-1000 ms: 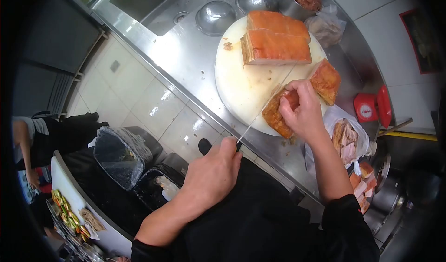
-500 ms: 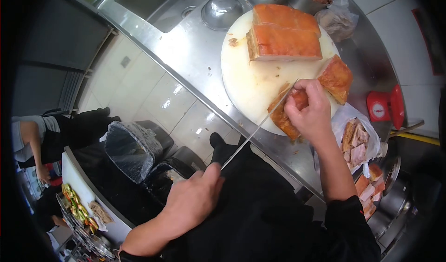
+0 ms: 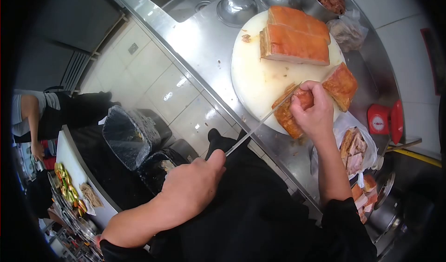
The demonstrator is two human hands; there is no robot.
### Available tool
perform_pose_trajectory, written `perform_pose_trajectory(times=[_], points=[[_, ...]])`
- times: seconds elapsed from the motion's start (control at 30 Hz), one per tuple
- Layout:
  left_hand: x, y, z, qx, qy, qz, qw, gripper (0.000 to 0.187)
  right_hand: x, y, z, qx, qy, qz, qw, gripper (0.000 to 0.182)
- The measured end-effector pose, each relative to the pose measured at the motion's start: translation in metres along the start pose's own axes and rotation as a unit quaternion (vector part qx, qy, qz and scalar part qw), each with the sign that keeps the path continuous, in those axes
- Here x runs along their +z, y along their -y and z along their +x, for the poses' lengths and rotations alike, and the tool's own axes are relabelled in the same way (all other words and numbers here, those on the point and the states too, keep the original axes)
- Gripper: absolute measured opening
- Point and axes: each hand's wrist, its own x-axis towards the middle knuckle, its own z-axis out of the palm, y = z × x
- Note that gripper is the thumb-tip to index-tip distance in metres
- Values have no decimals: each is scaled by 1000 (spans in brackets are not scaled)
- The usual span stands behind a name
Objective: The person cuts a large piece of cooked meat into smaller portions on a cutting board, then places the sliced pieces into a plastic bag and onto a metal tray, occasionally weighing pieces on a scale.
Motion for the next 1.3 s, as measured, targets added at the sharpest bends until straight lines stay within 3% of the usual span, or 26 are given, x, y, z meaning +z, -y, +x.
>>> perform_pose_trajectory(times=[0.17, 0.4, 0.5, 0.6, 0.7, 0.83, 0.87, 0.97, 1.03, 1.1, 1.23, 1.3], points=[[24, -12, 65, 47, -54, -29, 997, 19, -1, 4, 2, 3, 15, -9, 1000, 27], [-3, -12, 103, 55, -2, -28, 998, 24, -2, 0, 3, -28, 19, -15, 999, 33], [-24, 8, 71, 23, 40, -3, 999, 28, -9, -7, 2, 23, 67, 9, 997, 48], [-32, 29, 52, 18, 35, 26, 999, 30, -37, 14, 5, -33, 170, -51, 984, 72], [-29, 39, 63, 17, 3, 10, 1000, 32, -47, 46, 5, -9, 274, -201, 940, 92], [-29, 39, 71, 12, -23, -29, 999, 33, -25, 53, 5, 52, 298, -244, 922, 85], [-28, 39, 71, 15, -28, -30, 999, 33, -24, 45, 3, 42, 261, -228, 937, 76], [-22, 42, 56, 15, -35, -39, 999, 32, -35, 6, 3, 35, 185, -122, 974, 73], [-13, 42, 41, 21, -38, -44, 998, 32, -37, -22, -3, -35, 94, 20, 995, 81], [0, 41, 31, 48, -56, -80, 994, 30, -33, -35, -19, -106, -18, 159, 981, 87], [22, 28, 21, 89, -118, -138, 979, 28, -2, -48, -52, -139, -43, 124, 981, 93], [23, 19, 18, 94, -126, -151, 976, 26, -15, -52, -55, -121, -39, 117, 985, 66]])
